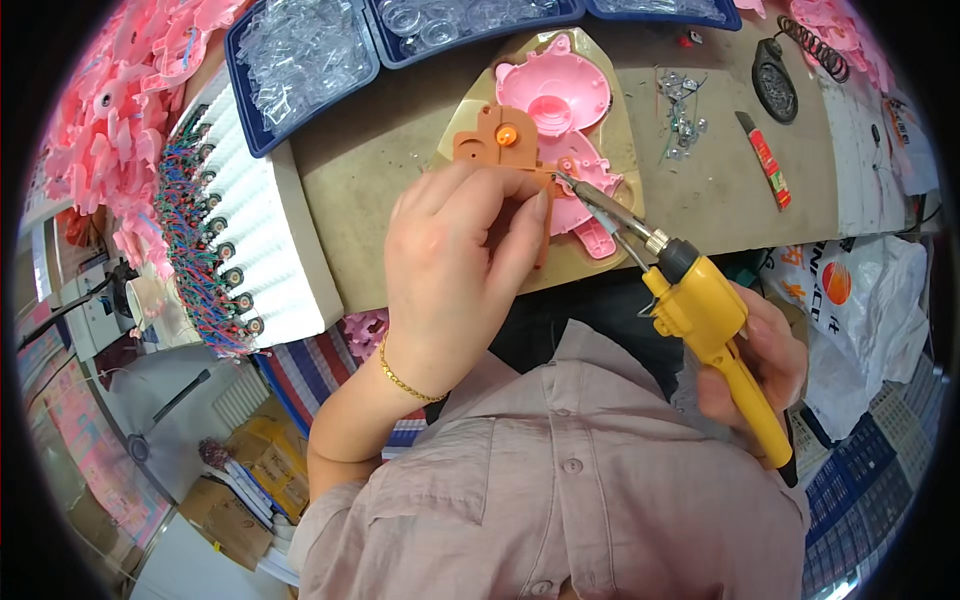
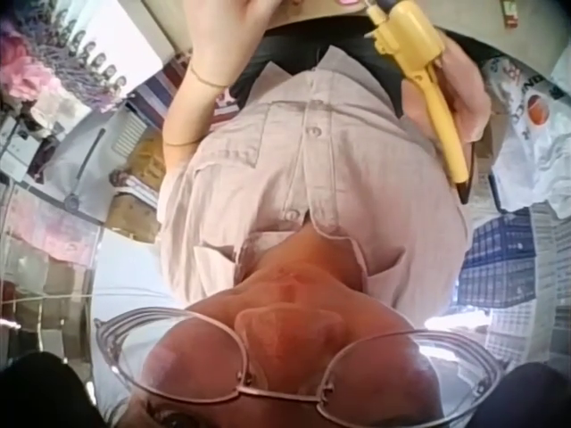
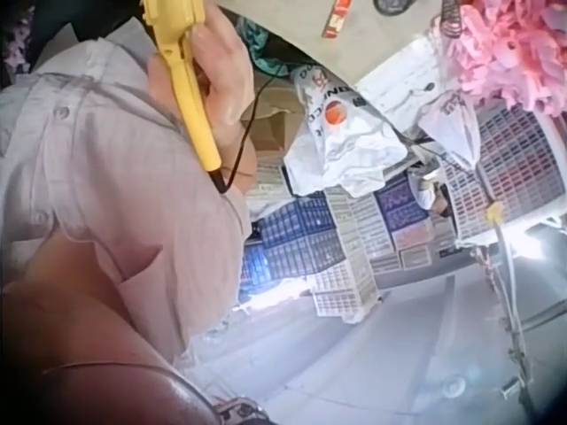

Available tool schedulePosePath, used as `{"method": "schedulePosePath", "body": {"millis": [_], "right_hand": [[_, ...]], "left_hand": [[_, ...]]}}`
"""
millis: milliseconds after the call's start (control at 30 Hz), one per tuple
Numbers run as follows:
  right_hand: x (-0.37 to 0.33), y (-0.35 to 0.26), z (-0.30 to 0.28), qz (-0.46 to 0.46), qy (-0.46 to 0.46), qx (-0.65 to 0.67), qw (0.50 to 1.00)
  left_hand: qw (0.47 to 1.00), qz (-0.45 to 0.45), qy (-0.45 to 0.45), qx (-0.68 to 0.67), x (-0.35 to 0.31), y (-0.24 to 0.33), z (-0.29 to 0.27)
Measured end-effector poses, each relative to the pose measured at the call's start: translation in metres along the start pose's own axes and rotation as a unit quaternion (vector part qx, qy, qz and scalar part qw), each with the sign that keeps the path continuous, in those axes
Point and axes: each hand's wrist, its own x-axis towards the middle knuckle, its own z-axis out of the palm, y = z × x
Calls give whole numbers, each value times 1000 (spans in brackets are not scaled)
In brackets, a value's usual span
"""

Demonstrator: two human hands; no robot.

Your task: Assembling electronic toy unicorns at a factory workbench including soldering and component fitting.

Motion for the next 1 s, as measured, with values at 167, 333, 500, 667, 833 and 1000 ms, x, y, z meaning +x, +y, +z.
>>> {"method": "schedulePosePath", "body": {"millis": [167,333,500,667,833,1000], "right_hand": [[4,5,3,-48,-7,24,999],[0,-15,-7,258,-69,48,963],[3,-16,-1,359,56,189,912],[-3,11,5,-123,30,-119,985],[-8,4,2,-67,13,-140,988],[0,0,2,-32,-7,-17,999]], "left_hand": [[1000,3,-5,-1,1,1,0],[1000,-1,-9,1,0,-1,-1],[1000,9,-24,9,3,-3,-1],[999,4,-37,5,6,0,-3],[999,-1,-50,13,6,1,-7],[999,3,-30,-12,4,0,-4]]}}
